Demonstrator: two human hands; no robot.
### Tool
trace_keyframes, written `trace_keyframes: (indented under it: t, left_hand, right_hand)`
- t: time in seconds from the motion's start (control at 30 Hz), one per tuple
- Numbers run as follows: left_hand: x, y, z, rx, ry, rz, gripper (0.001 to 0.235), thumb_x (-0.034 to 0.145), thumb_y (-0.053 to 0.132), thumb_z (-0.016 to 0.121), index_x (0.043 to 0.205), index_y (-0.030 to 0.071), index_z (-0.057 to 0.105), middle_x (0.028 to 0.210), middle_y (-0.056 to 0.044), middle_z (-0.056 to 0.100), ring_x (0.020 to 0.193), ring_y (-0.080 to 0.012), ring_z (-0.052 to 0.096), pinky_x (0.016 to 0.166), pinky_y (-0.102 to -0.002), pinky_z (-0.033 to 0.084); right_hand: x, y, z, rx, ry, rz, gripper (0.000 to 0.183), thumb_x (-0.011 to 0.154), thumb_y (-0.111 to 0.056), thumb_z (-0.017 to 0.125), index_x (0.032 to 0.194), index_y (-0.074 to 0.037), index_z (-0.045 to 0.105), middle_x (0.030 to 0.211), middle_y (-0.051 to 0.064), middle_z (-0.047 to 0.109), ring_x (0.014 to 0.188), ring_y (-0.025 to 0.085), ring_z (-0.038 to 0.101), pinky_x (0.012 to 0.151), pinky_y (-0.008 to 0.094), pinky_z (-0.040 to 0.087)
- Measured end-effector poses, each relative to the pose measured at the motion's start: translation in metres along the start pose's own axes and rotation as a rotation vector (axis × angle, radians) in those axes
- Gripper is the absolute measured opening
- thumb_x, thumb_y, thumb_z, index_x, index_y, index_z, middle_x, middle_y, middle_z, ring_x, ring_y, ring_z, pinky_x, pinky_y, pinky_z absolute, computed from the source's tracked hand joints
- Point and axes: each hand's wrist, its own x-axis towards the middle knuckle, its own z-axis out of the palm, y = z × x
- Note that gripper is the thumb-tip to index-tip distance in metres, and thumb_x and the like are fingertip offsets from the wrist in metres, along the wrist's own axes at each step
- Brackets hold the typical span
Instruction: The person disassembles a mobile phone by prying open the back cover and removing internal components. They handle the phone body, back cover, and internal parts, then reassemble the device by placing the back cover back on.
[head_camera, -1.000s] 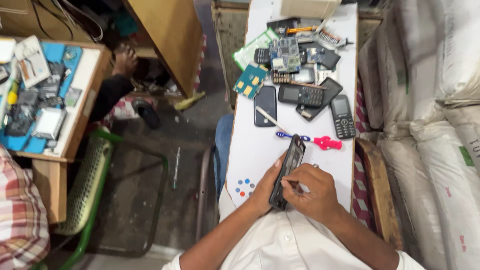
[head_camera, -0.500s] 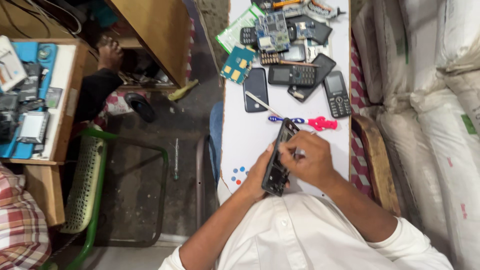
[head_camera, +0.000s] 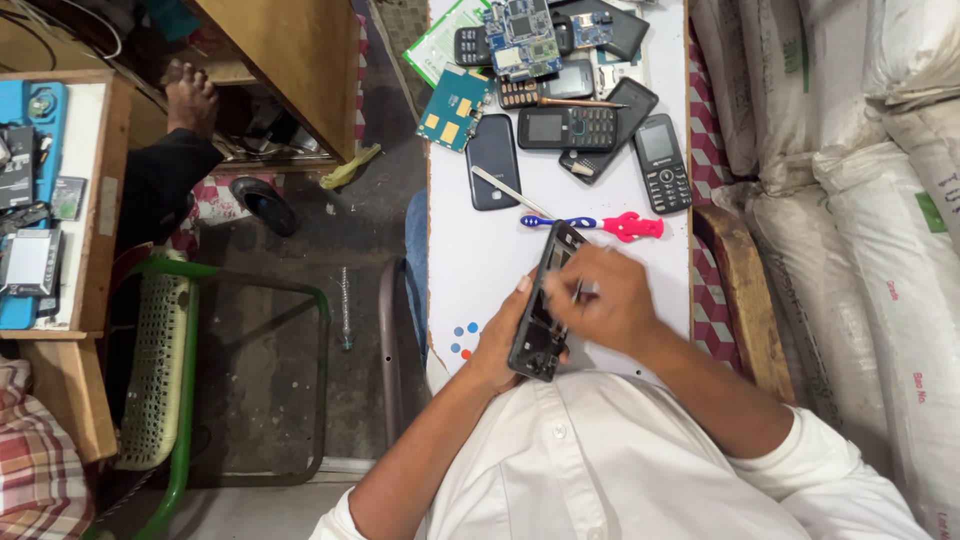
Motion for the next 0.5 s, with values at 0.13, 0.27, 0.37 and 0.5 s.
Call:
trace_keyframes:
  t: [0.13, 0.27, 0.37, 0.5]
  left_hand:
    - [0.002, 0.0, -0.001, -0.043, 0.044, -0.016, 0.075, 0.113, 0.055, 0.039, 0.164, 0.001, 0.038, 0.123, -0.019, 0.058, 0.097, -0.0191, 0.064, 0.075, -0.029, 0.061]
    - [0.004, 0.005, 0.002, -0.019, -0.102, -0.018, 0.074, 0.106, 0.057, 0.038, 0.162, 0.009, 0.029, 0.131, -0.02, 0.062, 0.098, -0.0229, 0.067, 0.066, -0.029, 0.06]
    - [0.004, 0.005, 0.004, -0.03, -0.07, -0.052, 0.075, 0.102, 0.059, 0.036, 0.161, 0.014, 0.025, 0.129, -0.02, 0.062, 0.096, -0.0241, 0.068, 0.063, -0.029, 0.061]
    - [0.001, 0.006, 0.006, 0.003, -0.043, -0.01, 0.075, 0.107, 0.06, 0.036, 0.164, 0.011, 0.028, 0.126, -0.023, 0.059, 0.095, -0.0264, 0.069, 0.064, -0.03, 0.061]
  right_hand:
    - [-0.008, -0.007, -0.004, 0.0, -0.023, -0.071, 0.012, 0.081, -0.007, 0.079, 0.081, -0.003, 0.068, 0.073, 0.009, 0.064, 0.061, 0.019, 0.063, 0.057, 0.032, 0.048]
    - [0.025, 0.024, -0.014, -0.062, 0.098, 0.048, 0.011, 0.085, -0.004, 0.076, 0.083, -0.002, 0.066, 0.075, 0.009, 0.065, 0.064, 0.019, 0.064, 0.06, 0.031, 0.049]
    - [0.026, 0.031, -0.013, -0.038, 0.116, 0.093, 0.009, 0.085, -0.003, 0.074, 0.083, -0.001, 0.065, 0.076, 0.009, 0.065, 0.064, 0.018, 0.064, 0.06, 0.03, 0.049]
    - [0.009, 0.016, -0.006, -0.004, 0.067, 0.024, 0.009, 0.085, -0.003, 0.075, 0.083, -0.001, 0.067, 0.074, 0.008, 0.065, 0.065, 0.019, 0.064, 0.062, 0.031, 0.049]
